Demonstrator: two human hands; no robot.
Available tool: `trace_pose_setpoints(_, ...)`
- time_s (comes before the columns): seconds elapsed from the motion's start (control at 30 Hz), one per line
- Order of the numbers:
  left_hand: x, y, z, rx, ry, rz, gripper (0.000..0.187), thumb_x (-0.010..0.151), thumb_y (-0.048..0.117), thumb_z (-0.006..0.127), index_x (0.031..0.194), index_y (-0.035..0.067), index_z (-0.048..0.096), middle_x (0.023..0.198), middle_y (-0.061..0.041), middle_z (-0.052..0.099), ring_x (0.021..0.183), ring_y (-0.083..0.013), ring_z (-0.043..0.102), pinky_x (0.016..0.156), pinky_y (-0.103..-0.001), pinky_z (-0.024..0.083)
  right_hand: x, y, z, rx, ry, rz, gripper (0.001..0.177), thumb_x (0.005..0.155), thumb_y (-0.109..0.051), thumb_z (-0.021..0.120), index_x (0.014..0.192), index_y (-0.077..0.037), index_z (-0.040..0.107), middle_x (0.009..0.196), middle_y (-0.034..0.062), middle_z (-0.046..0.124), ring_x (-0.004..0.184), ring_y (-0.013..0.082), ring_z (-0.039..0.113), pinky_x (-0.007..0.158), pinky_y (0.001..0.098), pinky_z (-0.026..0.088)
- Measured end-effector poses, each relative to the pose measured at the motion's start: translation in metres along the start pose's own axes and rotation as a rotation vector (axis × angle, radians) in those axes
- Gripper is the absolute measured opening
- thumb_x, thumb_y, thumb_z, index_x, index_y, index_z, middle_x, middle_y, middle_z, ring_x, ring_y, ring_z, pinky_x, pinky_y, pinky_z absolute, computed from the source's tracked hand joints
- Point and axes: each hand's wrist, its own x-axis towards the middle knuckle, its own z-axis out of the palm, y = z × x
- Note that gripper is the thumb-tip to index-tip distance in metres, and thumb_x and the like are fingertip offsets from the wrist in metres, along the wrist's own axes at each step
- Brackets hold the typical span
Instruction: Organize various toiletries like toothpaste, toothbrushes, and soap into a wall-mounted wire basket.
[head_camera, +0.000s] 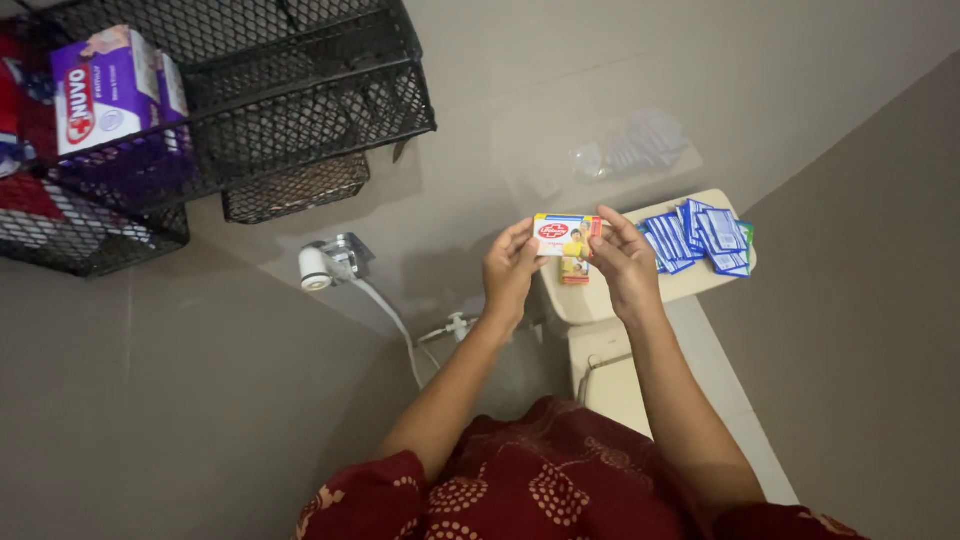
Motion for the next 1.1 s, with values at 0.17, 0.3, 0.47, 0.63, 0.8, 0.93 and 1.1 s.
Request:
trace_pose_setpoints(0.17,-0.006,0.011,0.002,0.001,-0.001,0.035,0.039,0.101,0.009,0.060,0.138,-0.002,0.056,0.127,-0.012,0.067,0.108,-0.0162,0.069,0.088,-0.030,0.060,-0.007,-0.012,0.011,0.008,-0.026,-0.044,0.054,0.096,-0.002,0.065,0.147,-0.001,0.049,0.115,0.0120,0.069,0.103,0.0188,0.069,0.090,0.0340,0.058)
trace_pose_setpoints(0.3,-0.016,0.026,0.007,-0.006,0.008,0.064,0.039,0.102,0.010,0.060,0.139,-0.002,0.056,0.129,-0.011,0.067,0.109,-0.0147,0.068,0.088,-0.029,0.059,-0.014,-0.024,0.022,-0.010,-0.035,-0.070,0.055,0.094,-0.001,0.065,0.147,-0.002,0.047,0.117,0.0117,0.070,0.103,0.0184,0.070,0.089,0.0323,0.058)
trace_pose_setpoints(0.47,-0.024,0.041,0.006,-0.015,0.003,0.140,0.039,0.102,0.010,0.060,0.139,-0.002,0.055,0.128,-0.012,0.067,0.109,-0.0158,0.068,0.087,-0.030,0.059,-0.018,-0.030,0.030,-0.055,-0.088,-0.122,0.051,0.096,-0.002,0.066,0.145,0.000,0.051,0.119,0.0122,0.070,0.104,0.0174,0.069,0.090,0.0317,0.058)
trace_pose_setpoints(0.63,-0.029,0.056,0.002,-0.011,0.011,0.166,0.040,0.102,0.009,0.059,0.140,-0.003,0.055,0.128,-0.013,0.066,0.110,-0.0166,0.068,0.089,-0.030,0.059,-0.024,-0.037,0.046,-0.064,-0.095,-0.126,0.049,0.095,-0.002,0.068,0.141,0.001,0.054,0.120,0.0127,0.070,0.105,0.0176,0.069,0.090,0.0311,0.058)
trace_pose_setpoints(0.8,-0.030,0.065,-0.002,0.018,0.044,0.217,0.039,0.103,0.009,0.058,0.139,-0.005,0.055,0.129,-0.014,0.068,0.108,-0.0173,0.070,0.086,-0.030,0.060,-0.020,-0.036,0.055,-0.062,-0.099,-0.142,0.048,0.093,-0.002,0.068,0.139,0.003,0.055,0.121,0.0136,0.071,0.107,0.0178,0.069,0.090,0.0311,0.059)
trace_pose_setpoints(0.93,-0.036,0.080,0.000,0.078,0.069,0.278,0.038,0.103,0.009,0.058,0.138,-0.006,0.056,0.128,-0.014,0.069,0.107,-0.0165,0.070,0.084,-0.029,0.060,-0.020,-0.046,0.068,-0.081,-0.100,-0.156,0.044,0.093,-0.002,0.068,0.135,0.004,0.057,0.119,0.0142,0.072,0.106,0.0187,0.070,0.090,0.0325,0.060)
trace_pose_setpoints(1.1,-0.048,0.097,0.000,0.161,0.070,0.414,0.039,0.104,0.009,0.057,0.140,-0.007,0.055,0.128,-0.013,0.068,0.110,-0.0149,0.070,0.087,-0.028,0.060,-0.020,-0.055,0.081,-0.141,-0.141,-0.229,0.037,0.095,-0.003,0.070,0.131,0.006,0.062,0.120,0.0142,0.071,0.106,0.0171,0.069,0.092,0.0303,0.058)
